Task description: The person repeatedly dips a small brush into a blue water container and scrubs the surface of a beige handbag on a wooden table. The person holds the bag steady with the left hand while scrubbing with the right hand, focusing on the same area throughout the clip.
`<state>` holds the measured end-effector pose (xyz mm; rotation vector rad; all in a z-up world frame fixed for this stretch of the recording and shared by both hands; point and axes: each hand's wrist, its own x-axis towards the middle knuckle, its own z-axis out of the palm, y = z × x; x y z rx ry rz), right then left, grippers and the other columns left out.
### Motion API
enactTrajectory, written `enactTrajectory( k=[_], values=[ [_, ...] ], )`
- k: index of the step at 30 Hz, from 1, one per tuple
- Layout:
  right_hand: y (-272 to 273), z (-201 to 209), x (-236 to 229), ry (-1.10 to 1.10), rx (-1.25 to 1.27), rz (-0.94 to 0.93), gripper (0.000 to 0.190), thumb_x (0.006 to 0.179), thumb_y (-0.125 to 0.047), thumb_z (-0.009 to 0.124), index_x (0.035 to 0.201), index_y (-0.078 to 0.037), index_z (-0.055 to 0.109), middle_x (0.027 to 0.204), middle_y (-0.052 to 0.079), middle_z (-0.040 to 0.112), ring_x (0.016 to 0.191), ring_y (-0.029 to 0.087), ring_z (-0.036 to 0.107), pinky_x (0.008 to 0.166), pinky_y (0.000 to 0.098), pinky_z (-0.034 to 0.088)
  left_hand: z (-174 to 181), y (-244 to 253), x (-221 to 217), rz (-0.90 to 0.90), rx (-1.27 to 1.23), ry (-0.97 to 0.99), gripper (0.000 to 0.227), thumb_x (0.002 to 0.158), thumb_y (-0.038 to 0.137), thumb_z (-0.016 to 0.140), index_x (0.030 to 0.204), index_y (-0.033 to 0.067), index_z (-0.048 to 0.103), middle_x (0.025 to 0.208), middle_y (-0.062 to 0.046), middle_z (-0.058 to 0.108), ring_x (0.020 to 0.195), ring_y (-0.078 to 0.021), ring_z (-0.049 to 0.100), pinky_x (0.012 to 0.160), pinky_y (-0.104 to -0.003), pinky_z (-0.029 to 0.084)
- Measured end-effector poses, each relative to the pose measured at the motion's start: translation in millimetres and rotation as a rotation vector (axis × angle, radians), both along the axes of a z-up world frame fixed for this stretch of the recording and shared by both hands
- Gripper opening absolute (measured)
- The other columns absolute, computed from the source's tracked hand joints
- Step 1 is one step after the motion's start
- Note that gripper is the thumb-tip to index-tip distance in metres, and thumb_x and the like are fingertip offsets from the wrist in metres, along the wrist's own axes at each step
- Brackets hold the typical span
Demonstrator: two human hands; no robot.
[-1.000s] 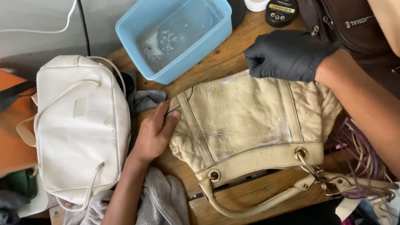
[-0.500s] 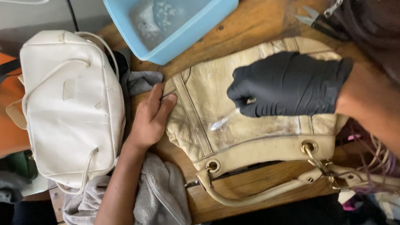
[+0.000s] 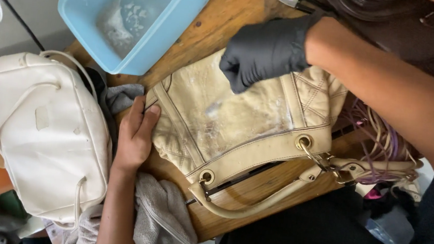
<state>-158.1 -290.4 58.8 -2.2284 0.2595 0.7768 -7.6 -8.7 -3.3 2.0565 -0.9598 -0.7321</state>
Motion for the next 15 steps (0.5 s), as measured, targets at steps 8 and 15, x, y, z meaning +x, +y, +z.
enactTrajectory(
  k=[8, 15],
  values=[
    [22.1, 22.3, -5.9, -0.012, -0.165, 0.165, 0.015, 0.103, -0.019, 0.058, 0.093, -0.013, 0.067, 0.076, 0.003, 0.066, 0.069, 0.018, 0.059, 0.073, 0.0343, 0.055, -6.0, -0.3, 1.0, -0.002, -0.027, -0.005, 0.030, 0.107, 0.024, 0.050, 0.082, 0.0145, 0.038, 0.073, 0.005, 0.033, 0.070, -0.0095, 0.032, 0.064, -0.032, 0.032],
    [-3.9, -3.5, -2.2, -0.381, -0.377, 0.113, 0.016, 0.101, -0.009, 0.055, 0.091, -0.012, 0.067, 0.066, 0.005, 0.060, 0.060, 0.023, 0.055, 0.058, 0.0431, 0.051, -10.1, 1.4, 3.5, 0.008, -0.012, -0.018, 0.025, 0.107, 0.026, 0.050, 0.087, 0.0114, 0.047, 0.076, 0.003, 0.044, 0.073, -0.0114, 0.041, 0.069, -0.032, 0.037]
  ],
)
